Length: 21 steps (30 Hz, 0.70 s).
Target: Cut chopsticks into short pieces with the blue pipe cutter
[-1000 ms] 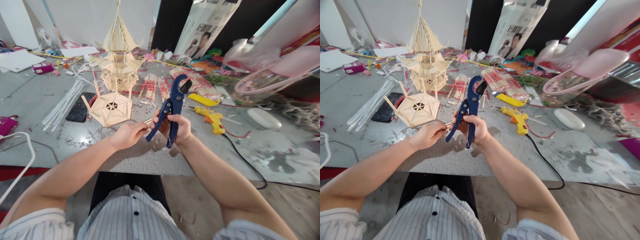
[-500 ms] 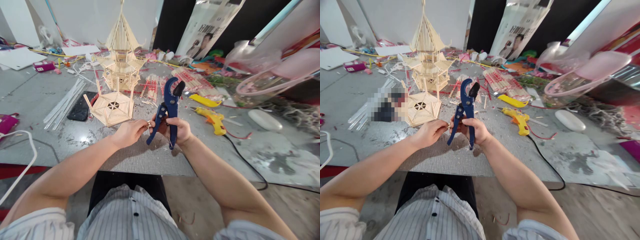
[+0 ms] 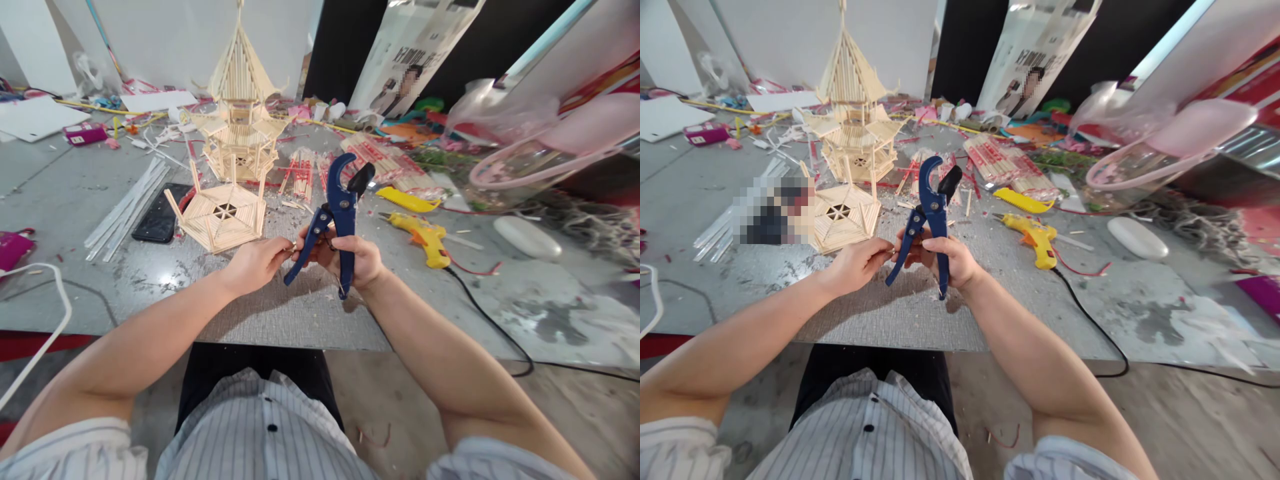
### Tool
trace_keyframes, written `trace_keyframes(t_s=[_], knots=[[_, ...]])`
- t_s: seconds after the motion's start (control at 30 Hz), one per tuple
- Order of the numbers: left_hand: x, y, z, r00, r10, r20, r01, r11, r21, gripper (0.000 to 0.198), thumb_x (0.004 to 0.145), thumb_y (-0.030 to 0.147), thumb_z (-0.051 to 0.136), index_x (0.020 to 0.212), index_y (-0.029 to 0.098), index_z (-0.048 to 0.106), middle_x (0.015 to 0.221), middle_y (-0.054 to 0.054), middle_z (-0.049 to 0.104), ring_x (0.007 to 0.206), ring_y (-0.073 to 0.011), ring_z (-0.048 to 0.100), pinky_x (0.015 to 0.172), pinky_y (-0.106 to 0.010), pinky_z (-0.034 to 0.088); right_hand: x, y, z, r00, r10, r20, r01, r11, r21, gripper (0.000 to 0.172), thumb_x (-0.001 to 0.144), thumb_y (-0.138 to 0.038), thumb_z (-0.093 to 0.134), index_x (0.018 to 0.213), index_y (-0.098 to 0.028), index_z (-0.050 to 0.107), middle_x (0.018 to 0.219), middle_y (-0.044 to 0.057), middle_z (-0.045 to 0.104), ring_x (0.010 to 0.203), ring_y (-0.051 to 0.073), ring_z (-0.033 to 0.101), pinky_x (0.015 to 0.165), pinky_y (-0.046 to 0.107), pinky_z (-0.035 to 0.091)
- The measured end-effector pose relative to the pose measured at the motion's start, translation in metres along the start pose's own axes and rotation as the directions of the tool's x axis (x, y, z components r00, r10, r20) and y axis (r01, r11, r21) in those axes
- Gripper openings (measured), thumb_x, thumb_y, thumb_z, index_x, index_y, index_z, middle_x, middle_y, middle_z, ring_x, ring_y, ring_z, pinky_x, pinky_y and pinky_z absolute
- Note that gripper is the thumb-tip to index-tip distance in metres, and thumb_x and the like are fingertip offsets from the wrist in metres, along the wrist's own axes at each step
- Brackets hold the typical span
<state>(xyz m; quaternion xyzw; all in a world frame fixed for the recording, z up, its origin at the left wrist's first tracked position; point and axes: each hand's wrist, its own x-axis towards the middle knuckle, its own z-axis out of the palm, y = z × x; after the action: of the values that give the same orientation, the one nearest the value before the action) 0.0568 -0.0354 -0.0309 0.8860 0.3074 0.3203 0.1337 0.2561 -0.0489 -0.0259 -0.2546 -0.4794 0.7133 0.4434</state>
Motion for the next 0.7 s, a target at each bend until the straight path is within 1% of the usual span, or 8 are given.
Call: trace_keyframes(t_s=[0.17, 0.33, 0.53, 0.7], knots=[[0.0008, -0.0007, 0.0018, 1.000, -0.007, -0.015, 0.007, 1.000, 0.004, 0.021, 0.090, 0.024, 0.041, 0.088, 0.014, 0.060, 0.073, -0.005, 0.067, 0.062, -0.0116, 0.062, 0.057, -0.021, 0.044, 0.0010, 0.0005, -0.0008, 1.000, -0.021, 0.010, 0.021, 1.000, 0.005, 0.031, 0.064, -0.033, 0.054, 0.091, -0.018, 0.058, 0.092, 0.008, 0.067, 0.094, 0.027, 0.064, 0.079, 0.042, 0.049], [0.0014, -0.0009, 0.0015, 1.000, 0.001, -0.027, -0.001, 1.000, 0.002, 0.020, 0.090, 0.023, 0.043, 0.087, 0.013, 0.060, 0.072, -0.004, 0.068, 0.061, -0.0109, 0.062, 0.056, -0.020, 0.044, 0.0008, -0.0007, 0.0007, 1.000, -0.029, -0.007, 0.029, 0.999, -0.042, 0.037, 0.063, -0.034, 0.053, 0.096, -0.018, 0.058, 0.093, 0.008, 0.066, 0.093, 0.026, 0.064, 0.079, 0.041, 0.048], [0.0021, 0.0005, -0.0005, 1.000, -0.009, -0.025, 0.009, 1.000, 0.001, 0.020, 0.090, 0.023, 0.043, 0.089, 0.013, 0.061, 0.074, -0.005, 0.069, 0.063, -0.0121, 0.064, 0.056, -0.020, 0.045, 0.0007, -0.0008, 0.0006, 0.998, -0.036, -0.042, 0.034, 0.997, -0.066, 0.039, 0.064, -0.035, 0.052, 0.099, -0.019, 0.058, 0.092, 0.008, 0.066, 0.093, 0.026, 0.063, 0.077, 0.040, 0.048], [0.0020, 0.0010, -0.0008, 0.999, 0.017, -0.036, -0.017, 1.000, 0.001, 0.022, 0.091, 0.025, 0.042, 0.090, 0.013, 0.061, 0.078, -0.006, 0.069, 0.066, -0.0127, 0.065, 0.059, -0.021, 0.046, 0.0009, 0.0006, -0.0022, 0.997, -0.047, -0.055, 0.044, 0.997, -0.057, 0.038, 0.064, -0.034, 0.052, 0.098, -0.019, 0.058, 0.088, 0.008, 0.066, 0.093, 0.026, 0.063, 0.077, 0.040, 0.047]])
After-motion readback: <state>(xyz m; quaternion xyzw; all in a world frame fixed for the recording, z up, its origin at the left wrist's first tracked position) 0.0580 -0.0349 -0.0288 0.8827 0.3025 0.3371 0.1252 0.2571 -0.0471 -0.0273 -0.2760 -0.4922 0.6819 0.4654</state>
